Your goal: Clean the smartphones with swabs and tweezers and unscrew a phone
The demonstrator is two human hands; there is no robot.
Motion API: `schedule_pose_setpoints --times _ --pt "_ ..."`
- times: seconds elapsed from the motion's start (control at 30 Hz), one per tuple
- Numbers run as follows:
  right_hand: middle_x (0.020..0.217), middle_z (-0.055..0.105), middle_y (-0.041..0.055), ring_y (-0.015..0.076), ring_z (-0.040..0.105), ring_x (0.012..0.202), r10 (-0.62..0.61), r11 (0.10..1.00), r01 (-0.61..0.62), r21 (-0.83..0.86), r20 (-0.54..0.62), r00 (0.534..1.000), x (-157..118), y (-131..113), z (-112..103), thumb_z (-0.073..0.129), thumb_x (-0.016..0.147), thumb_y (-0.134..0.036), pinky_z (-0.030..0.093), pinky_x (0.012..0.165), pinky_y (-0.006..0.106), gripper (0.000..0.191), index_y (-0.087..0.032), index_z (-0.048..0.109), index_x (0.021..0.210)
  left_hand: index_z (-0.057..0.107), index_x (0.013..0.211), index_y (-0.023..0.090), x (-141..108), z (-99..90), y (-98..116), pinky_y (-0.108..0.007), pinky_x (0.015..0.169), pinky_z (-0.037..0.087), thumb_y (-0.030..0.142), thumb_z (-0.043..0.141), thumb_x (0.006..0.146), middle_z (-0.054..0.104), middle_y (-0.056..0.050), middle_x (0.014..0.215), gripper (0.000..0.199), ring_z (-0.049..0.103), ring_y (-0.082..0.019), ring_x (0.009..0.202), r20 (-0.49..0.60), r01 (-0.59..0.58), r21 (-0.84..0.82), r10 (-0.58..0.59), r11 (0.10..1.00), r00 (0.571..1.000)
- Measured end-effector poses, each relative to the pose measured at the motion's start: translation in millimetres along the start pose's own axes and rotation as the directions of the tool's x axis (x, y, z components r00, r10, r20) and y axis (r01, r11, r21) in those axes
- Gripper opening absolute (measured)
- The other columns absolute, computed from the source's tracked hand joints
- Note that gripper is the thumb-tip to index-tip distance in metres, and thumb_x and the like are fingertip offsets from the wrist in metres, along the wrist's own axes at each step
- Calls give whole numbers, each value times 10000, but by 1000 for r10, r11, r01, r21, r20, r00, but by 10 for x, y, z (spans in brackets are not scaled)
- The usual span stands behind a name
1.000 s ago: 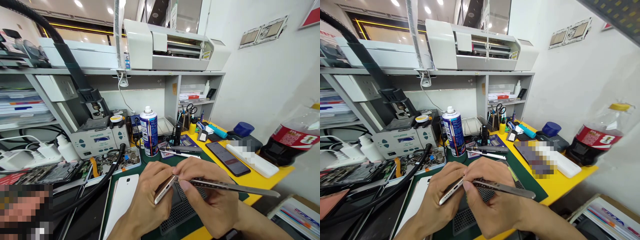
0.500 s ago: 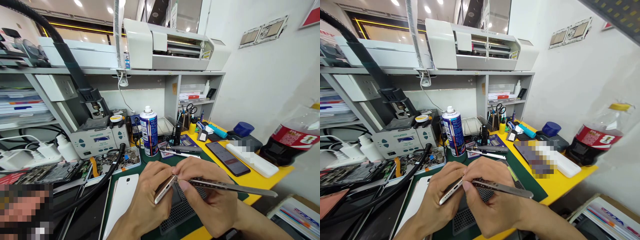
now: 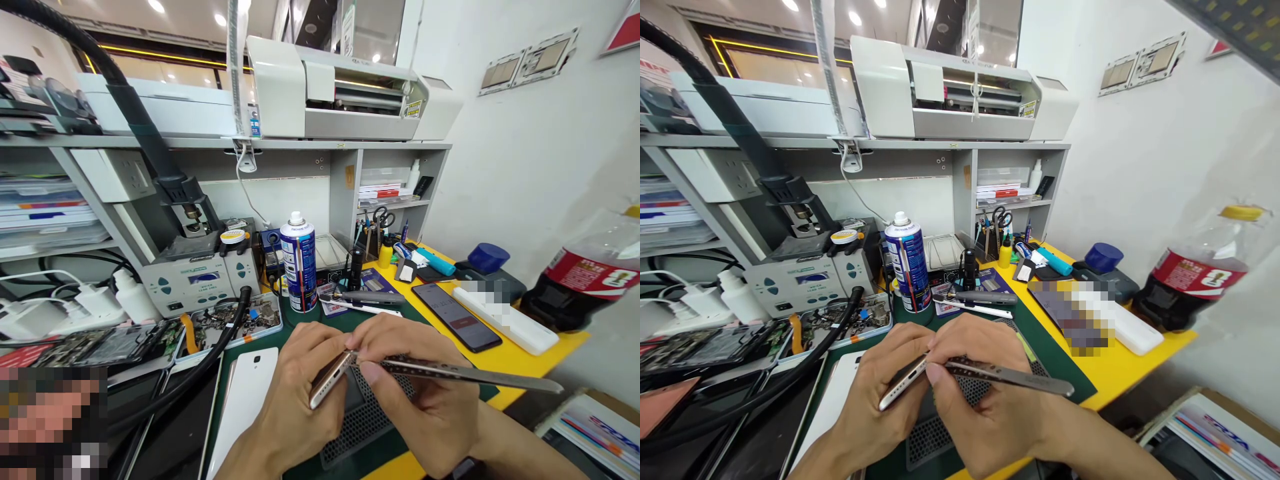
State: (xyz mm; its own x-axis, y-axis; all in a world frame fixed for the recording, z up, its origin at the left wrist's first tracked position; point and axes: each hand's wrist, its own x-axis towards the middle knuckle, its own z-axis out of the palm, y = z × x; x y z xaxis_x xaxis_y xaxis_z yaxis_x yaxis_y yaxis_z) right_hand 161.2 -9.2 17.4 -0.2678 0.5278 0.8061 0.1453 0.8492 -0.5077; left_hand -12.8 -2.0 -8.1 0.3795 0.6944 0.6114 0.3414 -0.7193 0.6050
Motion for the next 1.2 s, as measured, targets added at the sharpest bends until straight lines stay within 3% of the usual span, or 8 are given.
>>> schedule_pose_setpoints --times 0.8,1.2 --pt "782 686 40 219 691 768 -36 999 36 -27 1 999 57 -25 4 611 706 -7 607 720 373 276 -204 656 894 676 1016 226 -7 8 -1 -354 736 421 53 510 839 677 -65 986 297 581 -194 833 -4 -13 -14 13 1000 1000" --pt "703 698 14 203 711 759 -79 996 74 -55 -101 992 101 -151 107 605 698 -9 616 735 332 238 -203 680 814 658 929 218 -12 14 -29 -350 724 386 18 492 743 639 -29 891 319 559 -192 803 -17 -13 -20 12 1000 1000"
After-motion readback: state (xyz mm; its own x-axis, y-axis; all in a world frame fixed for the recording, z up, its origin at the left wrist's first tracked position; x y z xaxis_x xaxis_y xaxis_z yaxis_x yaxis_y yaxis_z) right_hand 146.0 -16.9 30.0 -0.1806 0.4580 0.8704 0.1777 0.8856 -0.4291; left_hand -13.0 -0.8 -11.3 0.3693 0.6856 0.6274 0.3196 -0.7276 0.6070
